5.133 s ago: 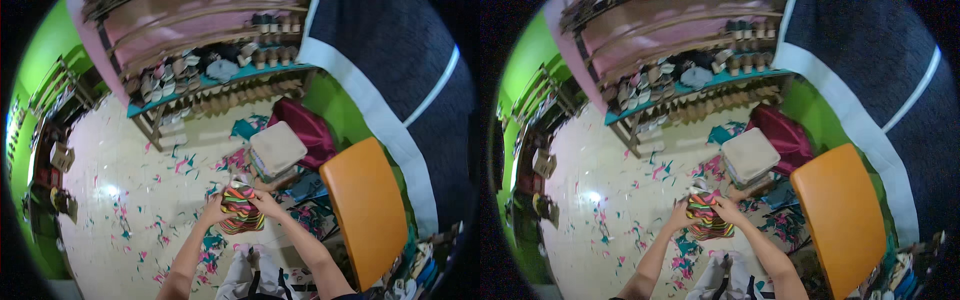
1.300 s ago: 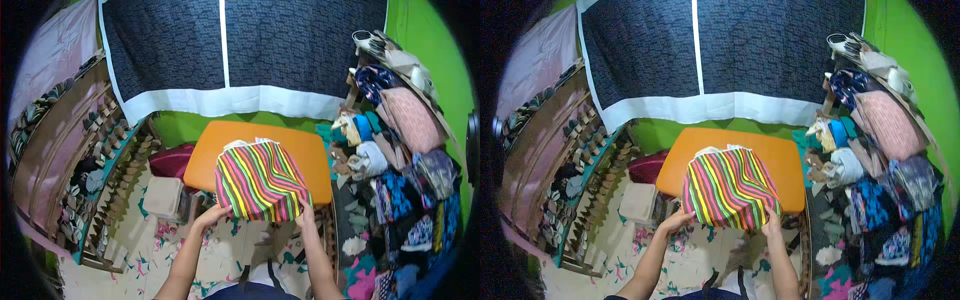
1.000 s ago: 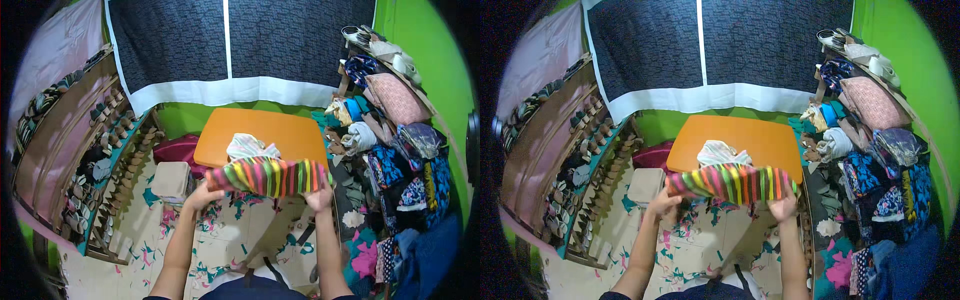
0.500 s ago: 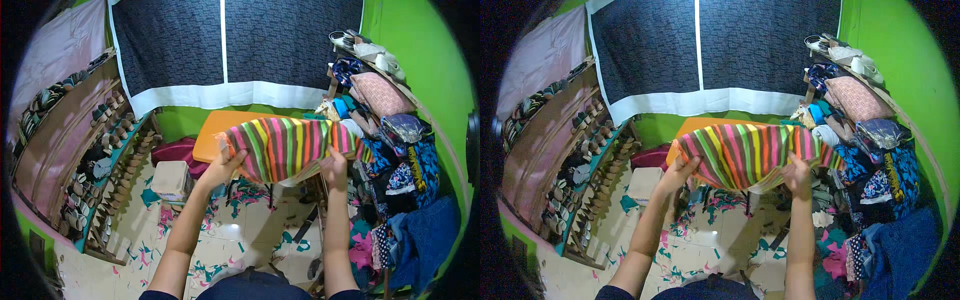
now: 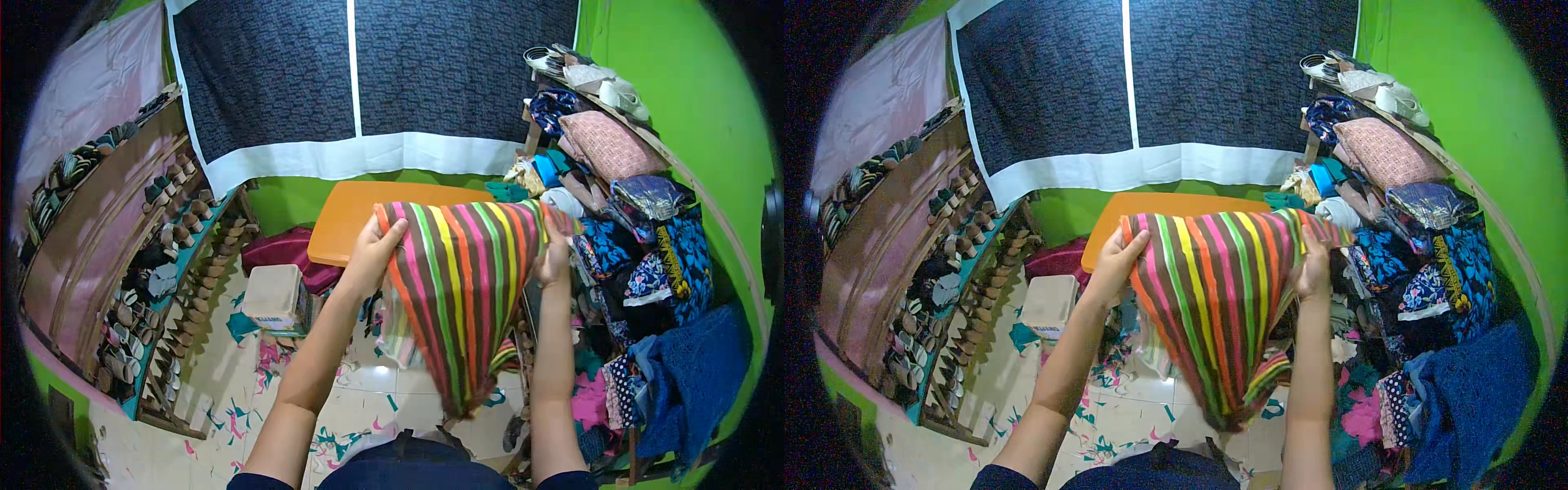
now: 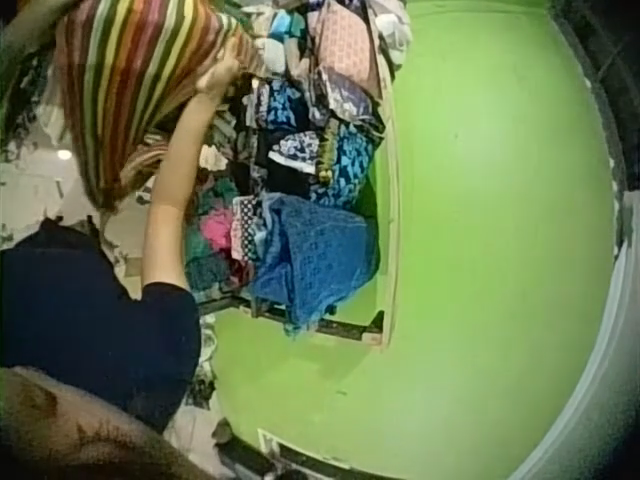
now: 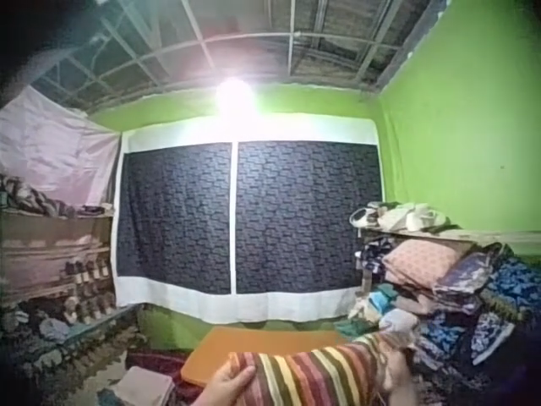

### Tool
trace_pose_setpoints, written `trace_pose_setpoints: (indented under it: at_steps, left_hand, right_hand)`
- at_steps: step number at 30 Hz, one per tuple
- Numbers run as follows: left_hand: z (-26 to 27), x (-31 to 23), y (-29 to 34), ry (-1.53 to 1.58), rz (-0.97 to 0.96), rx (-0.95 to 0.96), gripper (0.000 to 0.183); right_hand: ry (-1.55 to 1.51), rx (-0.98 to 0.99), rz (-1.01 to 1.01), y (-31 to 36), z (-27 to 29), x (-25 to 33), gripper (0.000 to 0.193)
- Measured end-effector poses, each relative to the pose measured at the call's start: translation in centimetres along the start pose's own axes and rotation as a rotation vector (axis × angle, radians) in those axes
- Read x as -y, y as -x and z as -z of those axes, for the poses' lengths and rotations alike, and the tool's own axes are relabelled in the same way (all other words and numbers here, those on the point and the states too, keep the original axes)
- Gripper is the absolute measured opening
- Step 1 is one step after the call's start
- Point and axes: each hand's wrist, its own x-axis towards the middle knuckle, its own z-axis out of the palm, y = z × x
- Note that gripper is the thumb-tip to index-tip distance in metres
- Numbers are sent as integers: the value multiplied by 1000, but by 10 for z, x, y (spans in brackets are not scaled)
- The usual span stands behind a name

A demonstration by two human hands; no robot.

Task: Folding pieces of fabric and placing them on a shelf.

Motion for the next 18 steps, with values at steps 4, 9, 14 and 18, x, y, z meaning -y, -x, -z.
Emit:
trace_pose_setpoints:
  at_steps: [4, 9, 14, 18]
  left_hand:
    - [5, 19, 7, 154, 141, 12, 49]
    - [29, 41, 7, 3, 132, -61, 55]
    - [64, 67, -11, -76, -28, -83, 49]
    - [78, 77, -30, -426, 9, -190, 42]
  right_hand:
    - [30, 94, -77, 1, 56, -54, 42]
    - [728, 41, -301, 0, 39, -64, 39]
    - [371, -71, -373, -10, 36, -60, 35]
    - [351, 17, -323, -29, 40, -67, 36]
